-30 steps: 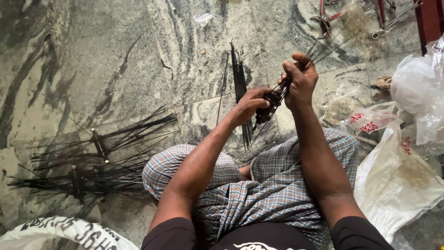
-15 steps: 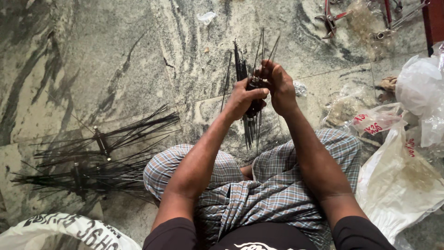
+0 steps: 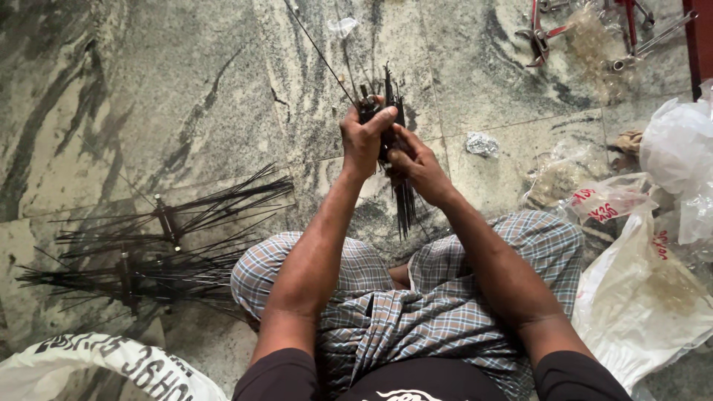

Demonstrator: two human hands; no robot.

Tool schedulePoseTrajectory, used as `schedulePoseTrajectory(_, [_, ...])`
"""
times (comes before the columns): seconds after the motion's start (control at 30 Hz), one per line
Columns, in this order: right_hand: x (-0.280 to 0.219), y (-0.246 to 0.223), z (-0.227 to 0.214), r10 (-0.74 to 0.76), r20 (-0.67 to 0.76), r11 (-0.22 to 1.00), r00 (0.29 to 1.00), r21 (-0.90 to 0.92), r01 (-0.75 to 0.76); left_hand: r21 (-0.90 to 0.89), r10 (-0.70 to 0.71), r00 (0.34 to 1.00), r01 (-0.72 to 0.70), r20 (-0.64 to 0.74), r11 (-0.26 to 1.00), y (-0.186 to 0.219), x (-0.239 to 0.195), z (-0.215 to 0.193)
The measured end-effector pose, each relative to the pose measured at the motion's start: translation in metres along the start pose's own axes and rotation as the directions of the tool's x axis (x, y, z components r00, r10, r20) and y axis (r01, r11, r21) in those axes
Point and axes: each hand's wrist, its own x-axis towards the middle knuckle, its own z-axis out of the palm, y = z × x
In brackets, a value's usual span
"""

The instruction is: The person sits on the floor and assembles thin black rods into a central hub, then handles a white fabric ring and a white string, using pliers to cut the string. The person places the assembled rod bundle into a white sack.

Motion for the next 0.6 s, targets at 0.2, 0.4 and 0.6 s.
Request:
schedulePoseTrajectory(0.2, [-0.007, -0.011, 0.012, 0.041, -0.064, 0.957, 0.997, -0.283, -0.058, -0.045, 0.014, 0.994, -0.019, -0.110, 0.999, 0.003, 0.002, 0.001])
schedulePoseTrajectory(0.4, [-0.007, -0.002, 0.012, 0.122, -0.084, 0.869, 0.989, -0.472, -0.147, -0.104, 0.074, 0.988, -0.089, -0.135, 0.991, 0.009, 0.005, -0.001])
schedulePoseTrajectory(0.6, [-0.011, -0.004, -0.022, 0.019, 0.039, 0.819, 0.999, -0.573, 0.007, -0.276, 0.154, 0.944, -0.237, -0.291, 0.931, 0.036, 0.024, -0.028])
